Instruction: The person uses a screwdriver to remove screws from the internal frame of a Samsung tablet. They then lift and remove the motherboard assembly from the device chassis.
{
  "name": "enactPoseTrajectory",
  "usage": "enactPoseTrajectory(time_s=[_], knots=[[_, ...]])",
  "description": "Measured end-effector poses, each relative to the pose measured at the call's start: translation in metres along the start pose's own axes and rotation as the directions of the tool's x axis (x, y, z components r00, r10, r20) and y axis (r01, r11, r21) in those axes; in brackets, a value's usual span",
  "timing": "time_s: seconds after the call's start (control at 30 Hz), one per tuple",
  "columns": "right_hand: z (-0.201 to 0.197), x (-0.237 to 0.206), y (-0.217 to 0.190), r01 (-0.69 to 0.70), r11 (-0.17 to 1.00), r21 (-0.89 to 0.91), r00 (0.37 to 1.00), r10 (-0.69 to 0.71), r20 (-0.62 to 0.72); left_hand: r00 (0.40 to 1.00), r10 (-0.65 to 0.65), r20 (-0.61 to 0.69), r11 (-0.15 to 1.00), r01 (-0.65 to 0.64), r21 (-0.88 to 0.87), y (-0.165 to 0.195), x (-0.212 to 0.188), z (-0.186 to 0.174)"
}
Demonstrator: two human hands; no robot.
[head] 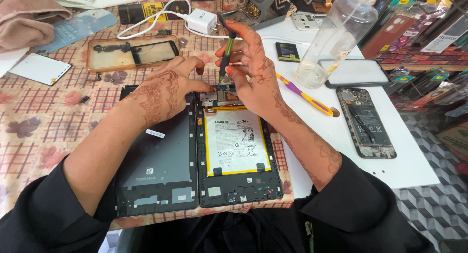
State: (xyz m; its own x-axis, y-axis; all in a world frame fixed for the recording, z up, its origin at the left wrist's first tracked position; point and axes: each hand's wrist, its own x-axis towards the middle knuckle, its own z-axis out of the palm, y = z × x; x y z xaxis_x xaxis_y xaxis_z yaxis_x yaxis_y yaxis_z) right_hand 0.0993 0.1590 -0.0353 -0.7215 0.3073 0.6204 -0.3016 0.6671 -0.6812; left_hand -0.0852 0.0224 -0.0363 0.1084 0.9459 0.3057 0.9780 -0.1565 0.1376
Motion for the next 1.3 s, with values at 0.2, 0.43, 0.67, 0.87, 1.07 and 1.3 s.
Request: enactPoseTrajectory(time_s=[0.2, 0.43, 0.67, 0.87, 1.07, 1.3], knots=[[-0.0002, 0.0004, 0.0005, -0.015, 1.000, -0.001, 1.000, 0.015, -0.002, 1.000, -0.003, -0.002, 1.000, 0.003, -0.009, 0.0000, 0.0003, 0.0001], [-0.0011, -0.0001, 0.0004, -0.001, 1.000, 0.016, 1.000, 0.001, -0.013, 1.000, -0.006, -0.001, 1.000, 0.006, -0.014, -0.0007, 0.0003, 0.0010], [0.0001, 0.0003, 0.0003, -0.015, 1.000, -0.011, 1.000, 0.015, -0.007, 1.000, -0.012, 0.004, 1.000, 0.012, -0.006, 0.0002, -0.0003, 0.0001], [0.0005, -0.0009, -0.0034, 0.155, 0.964, -0.217, 0.985, -0.168, -0.041, 1.000, 0.018, -0.020, 1.000, -0.018, 0.002, -0.0003, 0.0006, 0.0007], [0.0042, -0.0009, 0.0006, 0.044, 0.999, -0.004, 0.997, -0.044, -0.070, 1.000, -0.014, 0.011, 1.000, 0.014, 0.008, 0.0005, 0.0009, 0.0000], [0.0022, 0.0012, 0.0000, 0.106, 0.972, -0.208, 0.992, -0.119, -0.047, 0.999, 0.026, -0.037, 0.999, -0.025, 0.028, 0.0008, 0.0004, 0.0001]])
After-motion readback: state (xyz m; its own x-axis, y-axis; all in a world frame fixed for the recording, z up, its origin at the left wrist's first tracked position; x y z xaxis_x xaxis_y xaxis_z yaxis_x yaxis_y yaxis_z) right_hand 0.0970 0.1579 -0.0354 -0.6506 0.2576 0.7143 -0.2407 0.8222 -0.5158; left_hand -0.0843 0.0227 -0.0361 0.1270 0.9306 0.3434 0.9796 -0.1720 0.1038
